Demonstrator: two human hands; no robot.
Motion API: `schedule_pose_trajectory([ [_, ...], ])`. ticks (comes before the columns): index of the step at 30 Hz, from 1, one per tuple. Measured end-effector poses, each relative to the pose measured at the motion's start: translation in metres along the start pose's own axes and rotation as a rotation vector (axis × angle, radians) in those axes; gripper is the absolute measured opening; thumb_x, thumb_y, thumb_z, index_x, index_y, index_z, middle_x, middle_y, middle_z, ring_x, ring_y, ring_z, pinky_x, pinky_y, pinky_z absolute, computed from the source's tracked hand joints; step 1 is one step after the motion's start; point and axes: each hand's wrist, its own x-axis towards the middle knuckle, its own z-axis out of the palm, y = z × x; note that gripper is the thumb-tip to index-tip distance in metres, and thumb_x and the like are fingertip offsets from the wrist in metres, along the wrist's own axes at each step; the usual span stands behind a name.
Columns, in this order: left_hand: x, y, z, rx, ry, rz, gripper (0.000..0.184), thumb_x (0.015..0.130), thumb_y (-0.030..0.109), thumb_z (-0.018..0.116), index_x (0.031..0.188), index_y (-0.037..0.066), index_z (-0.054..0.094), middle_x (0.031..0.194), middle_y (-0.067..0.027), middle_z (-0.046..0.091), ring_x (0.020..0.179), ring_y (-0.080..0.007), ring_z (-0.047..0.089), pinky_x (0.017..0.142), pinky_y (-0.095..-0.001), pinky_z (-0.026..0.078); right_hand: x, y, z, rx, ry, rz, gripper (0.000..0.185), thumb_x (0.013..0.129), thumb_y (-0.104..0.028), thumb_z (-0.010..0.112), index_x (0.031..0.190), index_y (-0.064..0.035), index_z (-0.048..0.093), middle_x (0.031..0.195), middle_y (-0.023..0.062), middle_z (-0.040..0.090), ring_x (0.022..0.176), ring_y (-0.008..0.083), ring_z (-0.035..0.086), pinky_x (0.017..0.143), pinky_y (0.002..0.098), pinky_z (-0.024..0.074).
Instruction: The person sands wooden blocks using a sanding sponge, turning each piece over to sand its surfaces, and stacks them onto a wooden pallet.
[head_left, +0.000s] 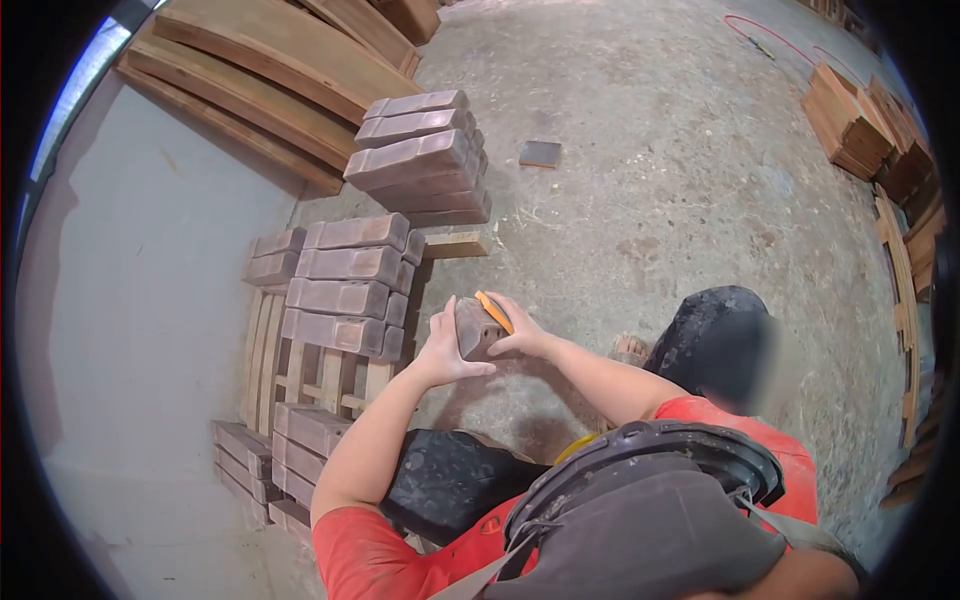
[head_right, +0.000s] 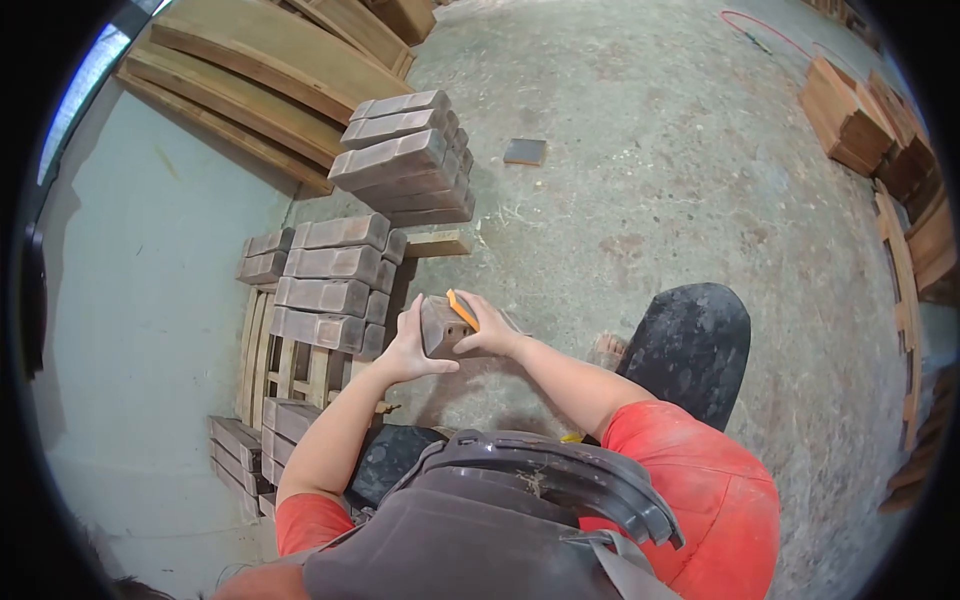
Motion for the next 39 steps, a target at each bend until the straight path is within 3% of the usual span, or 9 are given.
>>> schedule_pose_trajectory([
  [2,0.011,-0.015,0.013,0.127,0.093,-0.063,0.126,0.059,0.045,0.088,0.148,0.001,0.010,0.135,-0.0282,0.036,0.124,-0.0444,0.041,0.106,-0.0492,0.035,0.005,0.007,0.006,0.170,-0.050,0.019,0.108,0.066,-0.049,0.081,0.149,-0.0056,0.026,0.147,0.0242,0.033,0.139,0.0383,0.029,0.115,0.0442,0.0240],
  [5,0.033,-0.032,0.009,0.216,0.166,-0.049,0.126,0.056,0.042,0.088,0.147,-0.004,0.013,0.131,-0.0274,0.040,0.120,-0.0454,0.042,0.105,-0.0493,0.034,-0.001,-0.015,0.035,-0.257,0.140,-0.198,0.091,0.084,-0.046,0.068,0.151,-0.0057,0.021,0.155,0.0260,0.019,0.145,0.0407,0.016,0.117,0.0471,0.0166],
  [8,0.053,-0.033,0.004,0.178,0.237,-0.080,0.119,0.056,0.039,0.086,0.144,-0.005,0.020,0.125,-0.0257,0.046,0.119,-0.0434,0.044,0.105,-0.0505,0.033,-0.005,-0.041,0.030,-0.381,0.086,-0.205,0.084,0.090,-0.041,0.062,0.152,-0.0038,0.018,0.156,0.0259,0.017,0.146,0.0408,0.015,0.118,0.0474,0.0146],
  [13,0.068,-0.016,-0.003,0.231,0.121,0.059,0.108,0.056,0.037,0.084,0.139,-0.004,0.030,0.123,-0.0236,0.048,0.115,-0.0390,0.046,0.101,-0.0468,0.036,0.045,-0.052,0.003,-0.369,0.206,-0.231,0.052,0.094,-0.021,0.056,0.142,-0.0050,0.043,0.149,0.0212,0.036,0.140,0.0369,0.032,0.115,0.0422,0.0266],
  [15,0.076,-0.015,-0.007,0.147,0.107,-0.073,0.103,0.057,0.037,0.084,0.137,-0.004,0.033,0.120,-0.0230,0.050,0.115,-0.0381,0.047,0.100,-0.0468,0.035,0.032,-0.057,0.011,-0.378,0.204,-0.255,0.052,0.094,-0.021,0.058,0.141,-0.0052,0.044,0.149,0.0217,0.037,0.140,0.0382,0.032,0.114,0.0433,0.0280],
  [20,0.066,-0.028,-0.002,0.245,0.235,0.074,0.097,0.060,0.037,0.083,0.135,-0.002,0.036,0.118,-0.0223,0.051,0.113,-0.0373,0.048,0.099,-0.0460,0.036,0.014,-0.064,0.014,-0.474,0.171,-0.312,0.051,0.091,-0.017,0.060,0.139,-0.0047,0.046,0.149,0.0226,0.037,0.138,0.0417,0.032,0.112,0.0454,0.0311],
  [24,0.070,-0.024,-0.004,0.311,0.052,0.089,0.087,0.061,0.036,0.081,0.132,0.005,0.041,0.118,-0.0208,0.050,0.108,-0.0377,0.047,0.094,-0.0462,0.036,0.041,-0.077,0.012,-0.578,0.162,-0.254,0.052,0.090,-0.019,0.061,0.138,-0.0047,0.047,0.148,0.0227,0.038,0.137,0.0438,0.033,0.113,0.0464,0.0304],
  [29,0.048,-0.031,0.003,0.194,0.162,0.350,0.107,0.057,0.026,0.083,0.142,0.000,0.025,0.116,-0.0209,0.047,0.106,-0.0395,0.044,0.095,-0.0471,0.035,0.003,-0.058,0.018,-0.504,0.202,-0.455,0.068,0.087,-0.025,0.064,0.145,-0.0063,0.036,0.154,0.0200,0.028,0.141,0.0429,0.025,0.115,0.0476,0.0241],
  [39,0.014,-0.046,0.002,0.262,0.161,0.268,0.128,0.054,0.028,0.089,0.148,-0.004,0.009,0.125,-0.0232,0.042,0.114,-0.0419,0.041,0.101,-0.0479,0.033,-0.012,-0.005,0.038,-0.398,0.172,-0.336,0.078,0.085,-0.029,0.064,0.149,-0.0057,0.026,0.154,0.0182,0.025,0.142,0.0380,0.023,0.117,0.0461,0.0214],
])
